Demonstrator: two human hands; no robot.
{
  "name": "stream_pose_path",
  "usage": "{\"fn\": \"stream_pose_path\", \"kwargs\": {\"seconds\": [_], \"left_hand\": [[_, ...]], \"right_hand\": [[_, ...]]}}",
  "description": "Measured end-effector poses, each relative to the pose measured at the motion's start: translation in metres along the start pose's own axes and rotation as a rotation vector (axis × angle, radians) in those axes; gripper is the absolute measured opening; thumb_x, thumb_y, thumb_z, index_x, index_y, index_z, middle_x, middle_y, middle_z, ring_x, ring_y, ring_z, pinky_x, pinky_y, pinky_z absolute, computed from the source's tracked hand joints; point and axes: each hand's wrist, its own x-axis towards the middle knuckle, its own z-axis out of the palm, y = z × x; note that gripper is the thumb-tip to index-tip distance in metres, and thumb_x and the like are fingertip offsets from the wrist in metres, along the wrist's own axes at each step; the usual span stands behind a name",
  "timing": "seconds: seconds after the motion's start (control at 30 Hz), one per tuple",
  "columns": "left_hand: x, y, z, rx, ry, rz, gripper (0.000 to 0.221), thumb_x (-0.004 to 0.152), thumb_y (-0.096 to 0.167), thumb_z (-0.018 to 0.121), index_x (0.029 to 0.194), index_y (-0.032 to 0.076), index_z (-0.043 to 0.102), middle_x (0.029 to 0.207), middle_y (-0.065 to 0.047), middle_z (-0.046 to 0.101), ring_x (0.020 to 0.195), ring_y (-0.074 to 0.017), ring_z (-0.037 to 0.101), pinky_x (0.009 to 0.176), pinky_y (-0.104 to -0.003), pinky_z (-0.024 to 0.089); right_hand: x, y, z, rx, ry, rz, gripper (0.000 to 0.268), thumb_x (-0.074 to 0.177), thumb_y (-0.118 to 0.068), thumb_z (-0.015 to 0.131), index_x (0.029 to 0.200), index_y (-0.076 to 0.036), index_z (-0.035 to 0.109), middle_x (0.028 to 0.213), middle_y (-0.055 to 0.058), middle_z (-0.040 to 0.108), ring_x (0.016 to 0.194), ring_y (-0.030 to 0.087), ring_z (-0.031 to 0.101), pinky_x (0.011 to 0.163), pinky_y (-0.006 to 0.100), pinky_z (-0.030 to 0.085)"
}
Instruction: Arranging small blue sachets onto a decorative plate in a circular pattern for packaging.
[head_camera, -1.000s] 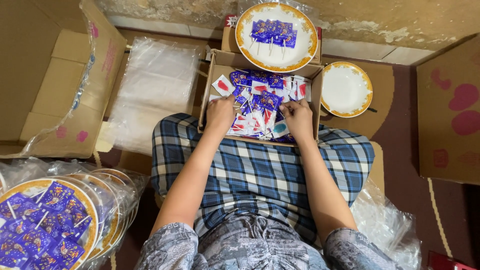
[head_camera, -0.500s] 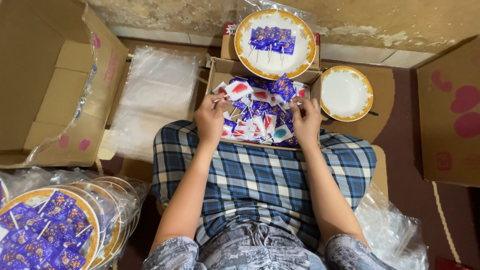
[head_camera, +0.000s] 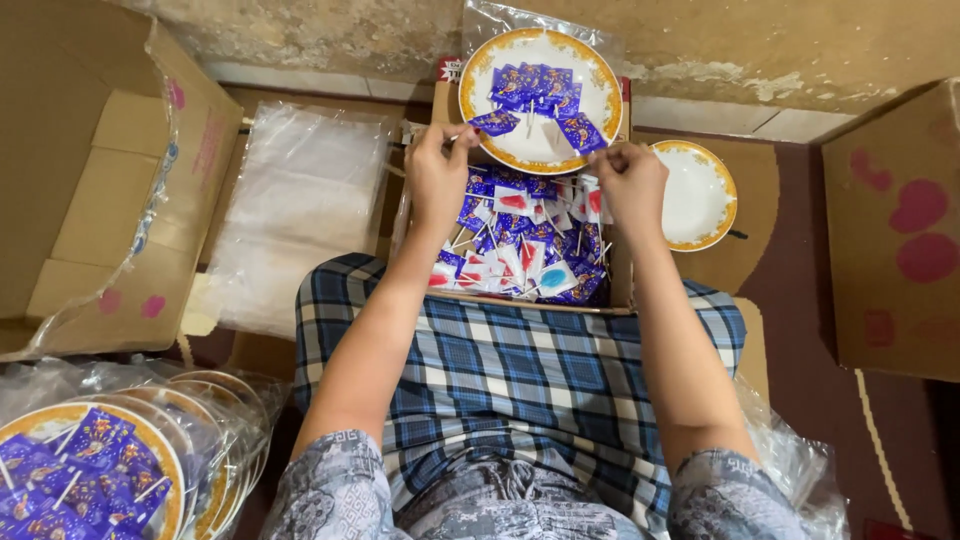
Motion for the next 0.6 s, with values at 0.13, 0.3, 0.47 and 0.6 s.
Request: {"fn": "stream_pose_path", "kwargs": {"seconds": [0.13, 0.3, 0.47, 0.6], "left_hand": [[0.009, 0.013, 0.01, -0.004, -0.029, -0.033, 0.012, 0.091, 0.026, 0.08, 0.088, 0.017, 0.074, 0.079, 0.001, 0.076, 0.081, -0.022, 0.073, 0.08, -0.036, 0.05], [0.012, 0.014, 0.027, 0.056, -0.05, -0.025, 0.023, 0.086, 0.026, 0.081, 0.085, 0.014, 0.061, 0.082, -0.005, 0.073, 0.083, -0.0327, 0.071, 0.085, -0.044, 0.046], [0.014, 0.0, 0.044, 0.133, -0.047, 0.054, 0.025, 0.082, 0.024, 0.082, 0.079, 0.015, 0.059, 0.073, -0.002, 0.069, 0.075, -0.027, 0.07, 0.078, -0.04, 0.045], [0.02, -0.001, 0.051, 0.175, -0.056, 0.142, 0.025, 0.084, 0.022, 0.079, 0.079, 0.016, 0.055, 0.071, -0.001, 0.067, 0.075, -0.0245, 0.067, 0.077, -0.039, 0.042]], "right_hand": [[0.035, 0.027, 0.017, -0.05, -0.013, 0.005, 0.006, 0.083, -0.02, 0.084, 0.086, -0.015, 0.081, 0.066, 0.003, 0.059, 0.069, 0.028, 0.068, 0.069, 0.038, 0.053], [0.063, 0.035, 0.038, -0.069, 0.032, 0.043, 0.009, 0.082, -0.023, 0.078, 0.085, -0.014, 0.08, 0.065, 0.008, 0.065, 0.072, 0.037, 0.071, 0.07, 0.043, 0.057], [0.074, 0.015, 0.037, -0.036, 0.126, 0.031, 0.009, 0.085, -0.023, 0.08, 0.085, -0.014, 0.079, 0.067, 0.006, 0.062, 0.073, 0.037, 0.071, 0.07, 0.045, 0.055], [0.08, 0.015, 0.044, -0.047, 0.144, 0.023, 0.008, 0.087, -0.022, 0.078, 0.085, -0.014, 0.077, 0.07, 0.008, 0.06, 0.074, 0.04, 0.07, 0.071, 0.049, 0.055]]}}
